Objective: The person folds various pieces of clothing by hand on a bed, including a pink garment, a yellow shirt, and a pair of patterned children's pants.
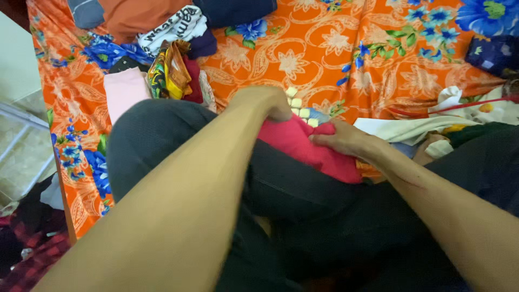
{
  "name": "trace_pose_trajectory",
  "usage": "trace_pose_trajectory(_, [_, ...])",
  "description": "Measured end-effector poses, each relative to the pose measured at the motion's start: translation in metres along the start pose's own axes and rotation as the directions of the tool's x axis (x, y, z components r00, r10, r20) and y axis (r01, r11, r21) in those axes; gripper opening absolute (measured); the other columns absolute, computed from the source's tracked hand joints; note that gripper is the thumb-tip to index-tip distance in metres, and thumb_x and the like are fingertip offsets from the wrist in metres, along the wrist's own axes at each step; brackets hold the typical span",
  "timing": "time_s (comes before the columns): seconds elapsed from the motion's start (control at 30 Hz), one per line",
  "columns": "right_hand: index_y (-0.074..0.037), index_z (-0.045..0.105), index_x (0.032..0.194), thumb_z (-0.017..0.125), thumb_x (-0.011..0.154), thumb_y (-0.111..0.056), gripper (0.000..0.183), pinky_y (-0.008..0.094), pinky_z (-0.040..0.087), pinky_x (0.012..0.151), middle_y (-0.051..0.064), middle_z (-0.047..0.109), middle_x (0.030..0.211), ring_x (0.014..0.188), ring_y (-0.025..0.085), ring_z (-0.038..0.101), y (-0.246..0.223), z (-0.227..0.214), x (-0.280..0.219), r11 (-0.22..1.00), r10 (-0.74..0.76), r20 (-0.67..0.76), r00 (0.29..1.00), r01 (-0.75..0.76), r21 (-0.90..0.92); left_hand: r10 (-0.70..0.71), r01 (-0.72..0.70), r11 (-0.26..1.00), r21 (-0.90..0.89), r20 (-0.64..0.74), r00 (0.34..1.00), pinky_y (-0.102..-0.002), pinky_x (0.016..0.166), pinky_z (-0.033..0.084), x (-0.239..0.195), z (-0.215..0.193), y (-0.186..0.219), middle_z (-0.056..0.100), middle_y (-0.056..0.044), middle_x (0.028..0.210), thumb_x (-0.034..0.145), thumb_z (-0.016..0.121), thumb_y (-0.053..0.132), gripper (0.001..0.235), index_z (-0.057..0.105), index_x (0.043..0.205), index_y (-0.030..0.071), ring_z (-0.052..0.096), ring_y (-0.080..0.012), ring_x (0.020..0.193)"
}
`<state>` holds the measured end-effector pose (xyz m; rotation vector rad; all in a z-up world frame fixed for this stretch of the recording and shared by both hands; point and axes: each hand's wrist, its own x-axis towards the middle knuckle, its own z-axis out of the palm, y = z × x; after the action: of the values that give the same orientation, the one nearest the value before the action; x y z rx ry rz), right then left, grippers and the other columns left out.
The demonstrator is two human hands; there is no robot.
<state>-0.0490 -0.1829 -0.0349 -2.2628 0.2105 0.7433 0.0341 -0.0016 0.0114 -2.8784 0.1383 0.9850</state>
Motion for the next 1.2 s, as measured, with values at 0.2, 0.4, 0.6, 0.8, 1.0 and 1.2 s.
trace_pose_trajectory(0.2, [-0.007,0.074,0.1,0.089,0.074,-0.03,0.037,0.034,0.059,0.057,0.016,0.074,0.084,0.072,0.027,0.075,0.054,-0.005,0.036,0.996,-0.048,0.13,0.99,0.038,0.077,-0.002,0.027,0.991,-0.133,0.189,0.982,-0.056,0.11,0.042,-0.019,0.011,0.032,0.062,-0.011,0.141,0.067,0.067,0.042,0.07,0.065,0.135,0.028,0.054,-0.0347,0.135])
trace_pose_trajectory(0.4, [-0.017,0.062,0.131,0.075,0.076,-0.071,0.078,0.05,0.046,0.105,0.017,0.065,0.125,0.12,0.035,0.064,0.045,0.007,0.024,0.993,0.08,0.134,0.988,-0.068,-0.093,0.006,0.139,0.949,-0.282,0.458,0.889,-0.064,0.111,0.035,-0.021,0.013,0.011,0.062,-0.017,0.14,0.066,0.08,0.041,0.08,0.063,0.14,0.017,0.052,-0.0444,0.135])
trace_pose_trajectory(0.6, [-0.012,0.058,0.135,0.077,0.068,-0.071,0.091,0.045,0.042,0.11,0.025,0.063,0.133,0.13,0.039,0.059,0.0,-0.01,-0.021,0.975,0.223,0.122,0.967,-0.219,-0.045,0.052,0.013,0.982,-0.19,0.332,0.942,-0.048,0.112,0.045,-0.044,0.01,-0.022,0.064,-0.009,0.14,0.053,0.072,0.063,0.094,0.065,0.137,0.02,0.055,-0.0298,0.136])
trace_pose_trajectory(0.8, [-0.019,0.073,0.111,0.092,0.062,-0.053,0.063,0.041,0.052,0.087,0.012,0.072,0.103,0.103,0.03,0.071,0.014,0.005,-0.017,0.976,0.187,-0.013,0.982,-0.184,0.115,0.0,0.011,0.984,-0.177,0.059,0.998,-0.055,0.1,0.053,-0.008,0.07,-0.004,0.069,-0.014,0.129,0.07,0.058,0.056,0.074,0.069,0.128,0.011,0.063,-0.0337,0.124])
trace_pose_trajectory(1.0, [-0.014,0.058,0.137,0.086,0.075,-0.023,0.069,0.056,0.056,0.08,0.018,0.064,0.117,0.103,0.037,0.068,-0.025,0.024,-0.03,0.579,0.348,-0.065,0.935,-0.159,0.8,-0.087,-0.141,0.921,-0.362,-0.545,0.834,-0.064,0.089,0.052,-0.014,0.059,-0.013,0.071,-0.017,0.11,0.075,0.068,0.051,0.066,0.064,0.123,0.006,0.067,-0.0404,0.112])
trace_pose_trajectory(1.2, [-0.013,0.065,0.123,0.084,0.079,-0.029,0.051,0.048,0.059,0.066,0.01,0.071,0.097,0.082,0.029,0.074,-0.084,0.037,-0.016,0.251,0.247,-0.019,0.969,-0.045,0.967,-0.301,0.015,0.099,-0.995,-0.016,0.953,-0.053,0.109,0.044,-0.065,0.054,-0.018,0.054,-0.017,0.147,0.076,0.069,0.062,0.091,0.047,0.145,0.007,0.048,-0.0346,0.14])
